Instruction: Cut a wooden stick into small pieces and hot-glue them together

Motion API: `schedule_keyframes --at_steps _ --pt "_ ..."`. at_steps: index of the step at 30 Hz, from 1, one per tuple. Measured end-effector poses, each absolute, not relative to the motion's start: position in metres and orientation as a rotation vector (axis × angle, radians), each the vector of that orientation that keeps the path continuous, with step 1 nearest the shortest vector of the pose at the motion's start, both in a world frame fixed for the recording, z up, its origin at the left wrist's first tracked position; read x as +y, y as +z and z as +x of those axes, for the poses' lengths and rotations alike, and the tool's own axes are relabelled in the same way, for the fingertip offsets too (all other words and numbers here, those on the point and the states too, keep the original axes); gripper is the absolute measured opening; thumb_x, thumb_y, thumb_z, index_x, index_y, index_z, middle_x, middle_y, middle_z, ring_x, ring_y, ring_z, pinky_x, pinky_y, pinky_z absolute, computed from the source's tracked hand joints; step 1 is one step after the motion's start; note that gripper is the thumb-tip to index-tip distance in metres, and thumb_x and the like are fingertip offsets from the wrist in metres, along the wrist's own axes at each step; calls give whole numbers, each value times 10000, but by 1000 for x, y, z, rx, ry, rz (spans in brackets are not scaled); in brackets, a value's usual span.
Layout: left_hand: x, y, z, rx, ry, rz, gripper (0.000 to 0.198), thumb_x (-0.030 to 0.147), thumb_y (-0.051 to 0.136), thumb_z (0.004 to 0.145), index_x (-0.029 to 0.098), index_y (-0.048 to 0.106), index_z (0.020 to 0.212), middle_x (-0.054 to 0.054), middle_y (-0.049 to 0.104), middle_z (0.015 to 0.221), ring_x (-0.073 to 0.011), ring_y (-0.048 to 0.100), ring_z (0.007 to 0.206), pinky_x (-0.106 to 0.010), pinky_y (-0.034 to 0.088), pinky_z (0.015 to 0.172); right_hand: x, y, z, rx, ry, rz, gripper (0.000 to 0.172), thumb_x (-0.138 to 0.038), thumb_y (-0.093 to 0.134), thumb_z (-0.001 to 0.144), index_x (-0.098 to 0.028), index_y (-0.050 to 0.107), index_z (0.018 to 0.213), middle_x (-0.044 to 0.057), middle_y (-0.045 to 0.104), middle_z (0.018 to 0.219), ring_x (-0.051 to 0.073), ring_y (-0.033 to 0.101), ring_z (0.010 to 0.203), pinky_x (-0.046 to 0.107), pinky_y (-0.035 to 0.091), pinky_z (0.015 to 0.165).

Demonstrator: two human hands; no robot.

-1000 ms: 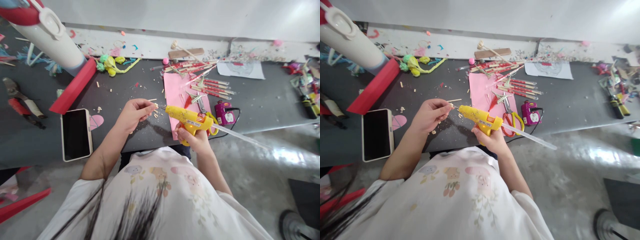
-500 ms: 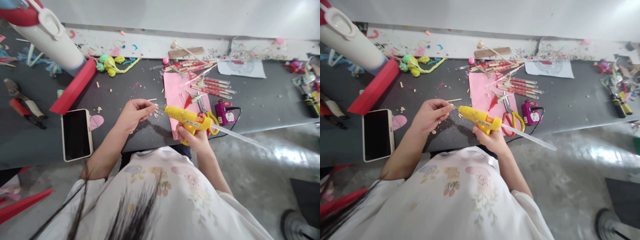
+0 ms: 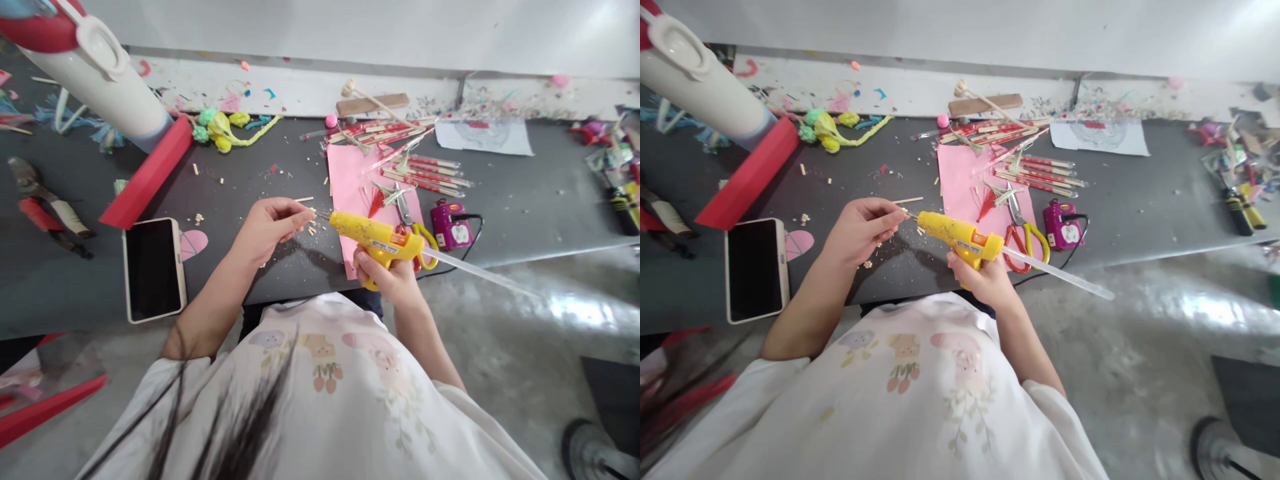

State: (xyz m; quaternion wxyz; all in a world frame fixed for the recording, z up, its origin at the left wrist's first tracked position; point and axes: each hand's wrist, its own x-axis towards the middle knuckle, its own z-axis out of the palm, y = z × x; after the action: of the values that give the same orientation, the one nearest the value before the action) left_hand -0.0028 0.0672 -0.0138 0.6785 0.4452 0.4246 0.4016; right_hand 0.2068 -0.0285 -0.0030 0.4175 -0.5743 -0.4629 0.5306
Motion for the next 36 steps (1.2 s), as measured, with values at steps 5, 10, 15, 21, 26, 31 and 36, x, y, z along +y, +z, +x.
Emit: schedule_keyframes --at_steps 5,10,15,21,26,31,36 --pt "67 -14 -3 939 912 1015 207 349 811 649 168 724 698 20 565 548 -21 378 433 -167 243 392 -29 -4 208 -1175 1318 -1431 226 -398 649 823 -176 612 806 -34 546 587 93 516 485 240 428 447" --pt "66 -14 -3 939 910 1005 192 326 808 652 163 720 701 22 567 553 -21 384 439 -160 253 397 -28 -3 206 -1151 1341 -1420 229 -401 651 818 -179 600 801 -41 534 571 92 508 482 235 419 439" --pt "67 -11 -3 920 923 972 187 314 810 645 159 713 685 24 567 553 -18 382 434 -158 255 393 -29 -2 205 -1144 1347 -1393 233 -400 654 813 -178 592 782 -42 532 556 87 493 465 231 407 422" --pt "67 -11 -3 934 914 963 195 321 813 635 162 713 691 24 558 553 -20 381 437 -162 253 389 -29 0 205 -1140 1350 -1389 225 -395 650 816 -179 595 784 -37 543 571 84 495 460 232 413 426" --pt "67 -12 -3 932 912 979 191 322 809 642 165 717 697 19 573 564 -18 373 430 -167 243 387 -28 0 205 -1163 1354 -1374 237 -400 641 826 -180 593 749 -36 530 550 84 478 452 233 392 414" --pt "67 -13 -4 935 904 998 199 335 808 640 169 714 696 20 569 557 -21 368 428 -172 241 390 -29 -3 206 -1167 1352 -1380 229 -395 636 838 -183 605 759 -33 535 544 88 484 464 238 391 428" --pt "68 -14 -4 949 902 996 217 352 810 635 169 712 694 20 565 555 -24 367 434 -174 244 393 -30 -2 206 -1168 1348 -1387 222 -396 645 831 -185 611 775 -36 542 554 85 492 467 235 398 434"
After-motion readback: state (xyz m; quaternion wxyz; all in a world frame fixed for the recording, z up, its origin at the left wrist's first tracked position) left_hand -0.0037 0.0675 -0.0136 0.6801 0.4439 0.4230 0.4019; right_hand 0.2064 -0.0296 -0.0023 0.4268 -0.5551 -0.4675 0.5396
